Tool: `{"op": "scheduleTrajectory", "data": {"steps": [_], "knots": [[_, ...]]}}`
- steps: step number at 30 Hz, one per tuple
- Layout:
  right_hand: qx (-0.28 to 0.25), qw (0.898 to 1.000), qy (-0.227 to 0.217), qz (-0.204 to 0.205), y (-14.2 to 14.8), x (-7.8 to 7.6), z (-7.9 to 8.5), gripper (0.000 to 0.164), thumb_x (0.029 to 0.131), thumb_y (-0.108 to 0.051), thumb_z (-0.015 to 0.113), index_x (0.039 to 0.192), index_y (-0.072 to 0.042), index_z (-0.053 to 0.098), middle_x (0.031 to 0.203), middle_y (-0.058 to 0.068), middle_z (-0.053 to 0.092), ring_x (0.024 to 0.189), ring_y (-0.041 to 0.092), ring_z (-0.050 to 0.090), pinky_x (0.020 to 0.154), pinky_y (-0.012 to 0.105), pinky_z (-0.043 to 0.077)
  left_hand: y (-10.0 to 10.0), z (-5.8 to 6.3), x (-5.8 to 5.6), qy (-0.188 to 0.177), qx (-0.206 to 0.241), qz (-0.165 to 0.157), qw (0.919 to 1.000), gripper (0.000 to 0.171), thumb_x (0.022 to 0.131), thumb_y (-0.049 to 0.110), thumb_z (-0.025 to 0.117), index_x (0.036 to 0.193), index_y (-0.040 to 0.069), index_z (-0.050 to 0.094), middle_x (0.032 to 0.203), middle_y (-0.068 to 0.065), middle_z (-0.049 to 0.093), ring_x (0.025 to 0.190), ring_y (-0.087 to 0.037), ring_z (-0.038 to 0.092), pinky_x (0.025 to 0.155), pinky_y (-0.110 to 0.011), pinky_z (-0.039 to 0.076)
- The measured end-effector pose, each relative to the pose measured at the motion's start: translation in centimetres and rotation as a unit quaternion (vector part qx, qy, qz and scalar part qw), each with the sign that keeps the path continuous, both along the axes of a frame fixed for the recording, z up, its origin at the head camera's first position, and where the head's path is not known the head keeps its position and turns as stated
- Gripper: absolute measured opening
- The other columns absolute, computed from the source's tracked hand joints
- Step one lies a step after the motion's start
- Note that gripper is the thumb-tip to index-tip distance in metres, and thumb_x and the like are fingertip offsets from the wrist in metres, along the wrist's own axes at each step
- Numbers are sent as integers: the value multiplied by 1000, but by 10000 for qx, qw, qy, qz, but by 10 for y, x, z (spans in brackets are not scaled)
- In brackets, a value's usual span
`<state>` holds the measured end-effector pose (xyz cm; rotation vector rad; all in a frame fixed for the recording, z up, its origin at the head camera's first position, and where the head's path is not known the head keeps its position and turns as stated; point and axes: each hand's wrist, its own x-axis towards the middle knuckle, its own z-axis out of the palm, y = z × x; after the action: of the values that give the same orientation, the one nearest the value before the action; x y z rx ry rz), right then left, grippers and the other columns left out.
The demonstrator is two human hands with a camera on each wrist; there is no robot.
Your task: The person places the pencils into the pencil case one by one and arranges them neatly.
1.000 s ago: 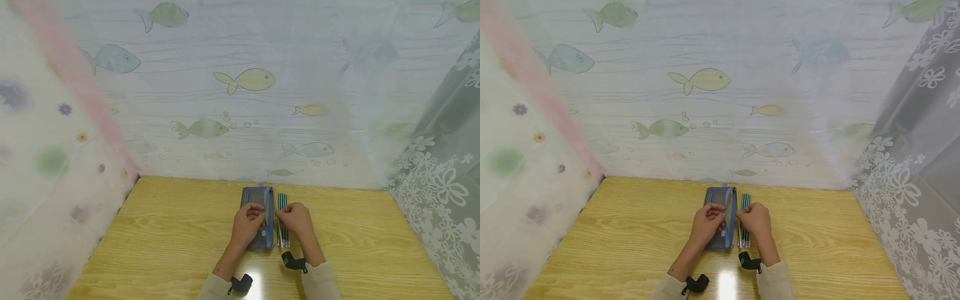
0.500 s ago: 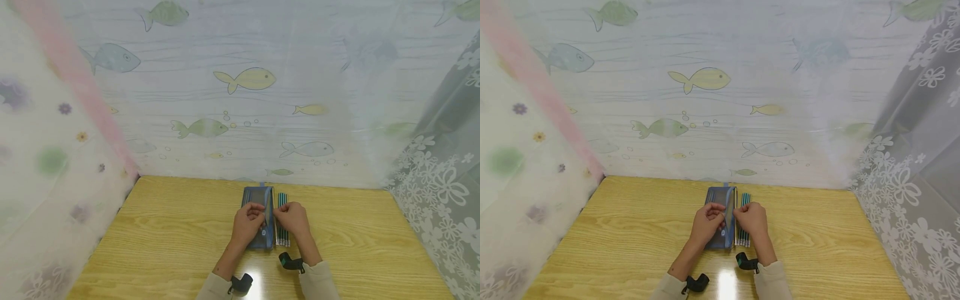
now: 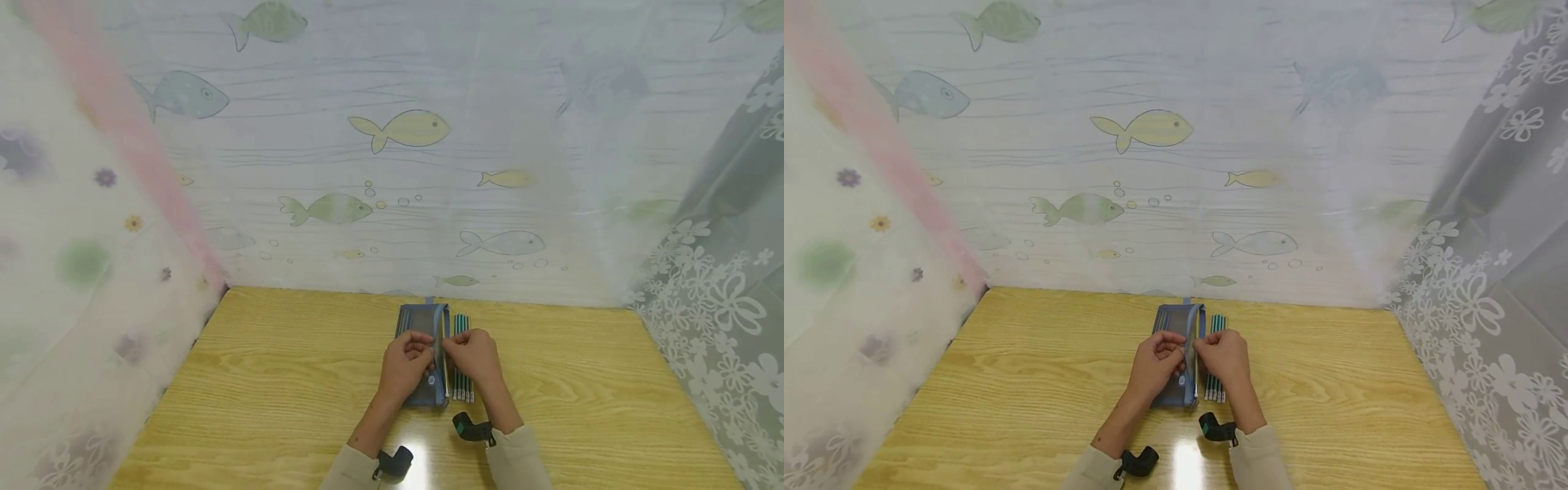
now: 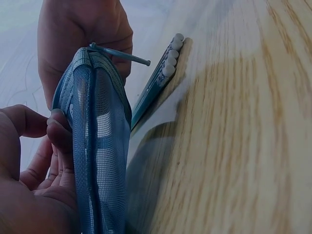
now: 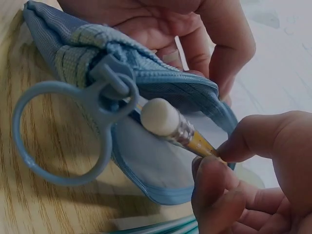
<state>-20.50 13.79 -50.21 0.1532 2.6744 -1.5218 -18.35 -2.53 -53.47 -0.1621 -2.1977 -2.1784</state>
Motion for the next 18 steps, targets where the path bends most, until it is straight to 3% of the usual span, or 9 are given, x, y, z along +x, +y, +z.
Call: {"op": "scheduleTrajectory", "data": {"steps": [11,18], "knots": [[-527,9985,-110,58,-3,3,2,18,92,-11,68,87,2,79,61,8,71,53,21,70,53,35,61,-1,4,2,27,42,-31,10000,18,95,-2,67,112,-1,72,87,-15,70,64,-14,65,56,-21,54],[-410,9990,-87,137,-2,4,2,19,95,-14,71,89,2,80,65,9,73,55,24,72,56,37,62,-1,3,3,7,39,-59,10000,18,96,-1,67,113,-1,71,88,-15,70,65,-13,65,56,-22,54]]}}
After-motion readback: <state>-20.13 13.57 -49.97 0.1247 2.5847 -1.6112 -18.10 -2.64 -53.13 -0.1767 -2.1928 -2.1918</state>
